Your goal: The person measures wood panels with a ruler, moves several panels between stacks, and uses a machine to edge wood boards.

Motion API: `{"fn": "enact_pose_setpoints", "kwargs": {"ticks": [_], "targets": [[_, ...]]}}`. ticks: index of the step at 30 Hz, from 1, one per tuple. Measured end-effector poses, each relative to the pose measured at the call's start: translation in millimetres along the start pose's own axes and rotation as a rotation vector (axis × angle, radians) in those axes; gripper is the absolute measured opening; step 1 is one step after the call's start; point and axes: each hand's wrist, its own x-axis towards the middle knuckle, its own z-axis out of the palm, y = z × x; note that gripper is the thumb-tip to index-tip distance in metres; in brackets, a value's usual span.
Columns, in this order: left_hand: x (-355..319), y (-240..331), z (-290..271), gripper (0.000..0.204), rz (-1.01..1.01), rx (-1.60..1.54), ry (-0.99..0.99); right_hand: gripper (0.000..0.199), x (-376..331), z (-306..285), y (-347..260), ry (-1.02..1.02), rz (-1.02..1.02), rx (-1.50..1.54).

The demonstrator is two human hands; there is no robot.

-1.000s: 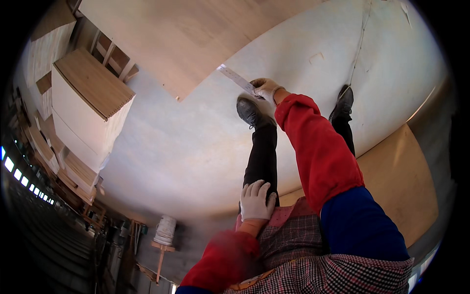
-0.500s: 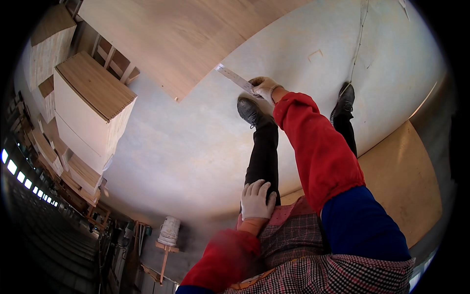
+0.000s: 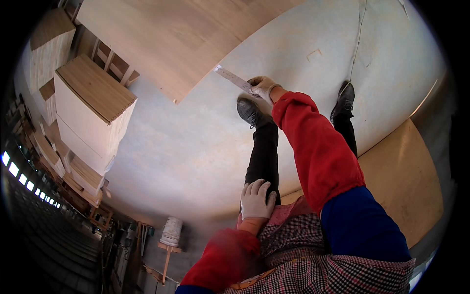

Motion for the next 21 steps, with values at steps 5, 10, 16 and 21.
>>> {"fn": "enact_pose_setpoints", "kwargs": {"ticks": [5, 10, 16, 21], "targets": [[0.9, 1.4, 0.0, 0.03, -0.002, 0.0, -0.009, 0.022, 1.7, -0.9, 1.8, 0.007, 0.008, 0.014], [1.9, 2.3, -0.8, 0.03, -0.009, -0.001, -0.014, 0.021, 1.8, -1.6, 3.6, 0.002, 0.012, -0.002], [4.9, 4.5, -3.1, 0.03, -0.015, -0.002, -0.032, 0.02, 3.5, -2.8, 6.1, 0.029, 0.009, -0.013], [5.4, 2.9, -3.9, 0.029, -0.008, 0.003, -0.027, 0.02, 0.1, 0.3, 2.6, 0.016, 0.018, 0.013]]}}
